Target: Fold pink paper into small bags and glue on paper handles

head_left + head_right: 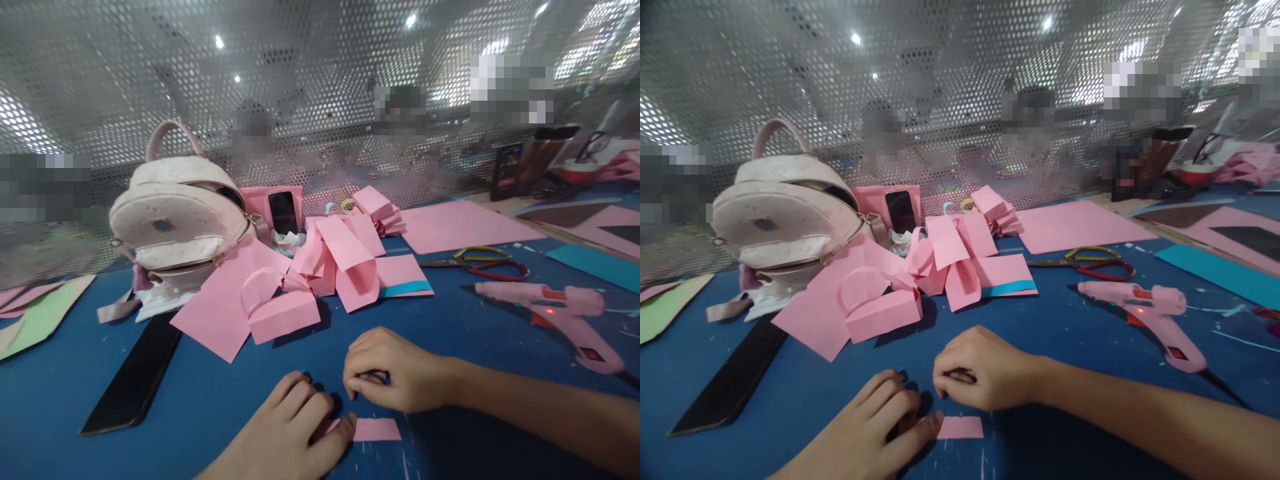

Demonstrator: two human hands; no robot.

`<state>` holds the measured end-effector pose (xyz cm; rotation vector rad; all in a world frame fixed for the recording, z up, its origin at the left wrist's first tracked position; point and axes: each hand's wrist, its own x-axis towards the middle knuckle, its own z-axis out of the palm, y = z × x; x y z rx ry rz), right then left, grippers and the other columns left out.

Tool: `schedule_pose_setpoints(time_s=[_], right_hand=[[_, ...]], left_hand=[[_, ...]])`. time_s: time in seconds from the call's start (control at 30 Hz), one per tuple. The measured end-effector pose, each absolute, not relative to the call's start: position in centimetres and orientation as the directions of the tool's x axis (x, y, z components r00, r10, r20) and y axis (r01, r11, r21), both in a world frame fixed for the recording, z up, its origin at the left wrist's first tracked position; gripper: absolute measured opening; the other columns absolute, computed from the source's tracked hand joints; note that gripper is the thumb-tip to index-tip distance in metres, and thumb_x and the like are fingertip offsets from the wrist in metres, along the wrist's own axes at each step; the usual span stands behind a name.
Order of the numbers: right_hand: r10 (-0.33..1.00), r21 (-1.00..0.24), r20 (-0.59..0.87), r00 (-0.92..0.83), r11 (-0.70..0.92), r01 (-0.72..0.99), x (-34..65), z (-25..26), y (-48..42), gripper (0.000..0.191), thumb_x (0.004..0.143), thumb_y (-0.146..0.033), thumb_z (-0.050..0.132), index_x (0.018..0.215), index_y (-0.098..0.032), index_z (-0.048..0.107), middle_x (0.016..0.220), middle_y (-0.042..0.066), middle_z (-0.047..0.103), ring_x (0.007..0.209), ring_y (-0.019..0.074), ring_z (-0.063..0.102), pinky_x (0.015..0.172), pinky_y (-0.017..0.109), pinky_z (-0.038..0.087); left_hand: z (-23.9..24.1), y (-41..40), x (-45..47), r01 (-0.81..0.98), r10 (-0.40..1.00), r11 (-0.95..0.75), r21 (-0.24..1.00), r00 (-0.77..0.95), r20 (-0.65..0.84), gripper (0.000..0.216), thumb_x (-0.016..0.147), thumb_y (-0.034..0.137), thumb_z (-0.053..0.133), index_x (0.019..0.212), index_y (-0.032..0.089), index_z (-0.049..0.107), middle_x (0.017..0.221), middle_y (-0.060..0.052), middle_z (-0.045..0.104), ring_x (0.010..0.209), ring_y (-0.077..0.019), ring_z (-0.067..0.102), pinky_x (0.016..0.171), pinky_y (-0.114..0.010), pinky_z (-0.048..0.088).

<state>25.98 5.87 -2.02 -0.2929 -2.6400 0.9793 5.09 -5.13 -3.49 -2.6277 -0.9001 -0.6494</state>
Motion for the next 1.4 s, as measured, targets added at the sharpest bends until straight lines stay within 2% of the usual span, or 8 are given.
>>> schedule_pose_setpoints(time_s=[0.23,0.47,0.67,0.83,0.9,1.1,1.4], right_hand=[[0.287,-0.649,0.216,-0.933,0.756,0.082,26.0,-2.0,5.8,0.019,0.082,-0.011,0.051,0.076,-0.016,0.068,0.057,-0.005,0.049,0.055,0.0091,0.043,0.058,0.022,0.035],[0.276,-0.638,0.222,-0.935,0.766,0.075,25.9,-1.9,5.7,0.020,0.084,-0.012,0.050,0.076,-0.016,0.068,0.057,-0.004,0.049,0.055,0.0098,0.043,0.058,0.022,0.036],[0.259,-0.622,0.230,-0.938,0.780,0.063,26.0,-1.8,5.7,0.020,0.085,-0.012,0.049,0.076,-0.016,0.067,0.057,-0.004,0.050,0.054,0.0098,0.043,0.058,0.022,0.036],[0.252,-0.620,0.242,-0.937,0.783,0.050,26.0,-1.9,5.7,0.020,0.084,-0.012,0.049,0.077,-0.016,0.067,0.058,-0.004,0.049,0.054,0.0097,0.042,0.060,0.022,0.037],[0.251,-0.620,0.240,-0.938,0.783,0.051,26.1,-2.0,5.7,0.020,0.085,-0.011,0.049,0.077,-0.016,0.067,0.058,-0.004,0.049,0.054,0.0098,0.042,0.061,0.022,0.037],[0.253,-0.619,0.230,-0.940,0.783,0.059,26.0,-2.0,5.7,0.019,0.084,-0.012,0.050,0.076,-0.016,0.067,0.059,-0.004,0.049,0.055,0.0097,0.043,0.059,0.022,0.036],[0.242,-0.607,0.221,-0.945,0.793,0.061,25.9,-1.8,5.7,0.020,0.085,-0.013,0.049,0.075,-0.017,0.066,0.058,-0.004,0.050,0.055,0.0105,0.043,0.060,0.023,0.036]], left_hand=[[-3.8,-5.2,5.4,0.651,0.492,-0.745,-0.144,0.683,0.541,0.016,0.091,0.015,0.057,0.103,0.021,0.066,0.084,-0.001,0.058,0.075,-0.0164,0.048,0.092,-0.038,0.040],[-3.5,-5.3,4.8,0.596,0.495,-0.794,-0.118,0.747,0.445,0.026,0.094,0.032,0.053,0.114,0.019,0.063,0.093,-0.004,0.059,0.079,-0.0195,0.050,0.090,-0.041,0.042],[-3.0,-5.1,5.3,0.617,0.479,-0.774,-0.139,0.716,0.508,0.019,0.095,0.021,0.049,0.104,0.020,0.066,0.084,-0.002,0.060,0.074,-0.0179,0.051,0.087,-0.039,0.045],[-3.1,-5.1,5.8,0.638,0.459,-0.754,-0.154,0.680,0.571,0.013,0.089,0.017,0.063,0.098,0.025,0.067,0.077,0.001,0.060,0.071,-0.0161,0.051,0.086,-0.036,0.046],[-3.1,-5.1,5.8,0.638,0.449,-0.753,-0.163,0.679,0.580,0.013,0.089,0.017,0.064,0.098,0.025,0.067,0.077,0.001,0.060,0.071,-0.0158,0.052,0.086,-0.036,0.046],[-2.9,-5.2,5.9,0.641,0.456,-0.743,-0.192,0.695,0.556,0.018,0.097,0.016,0.049,0.101,0.021,0.066,0.082,0.000,0.060,0.073,-0.0154,0.055,0.087,-0.036,0.045],[-3.6,-5.4,5.6,0.651,0.485,-0.736,-0.185,0.699,0.526,0.023,0.097,0.014,0.047,0.111,0.019,0.065,0.087,0.000,0.062,0.075,-0.0160,0.055,0.092,-0.039,0.041]])
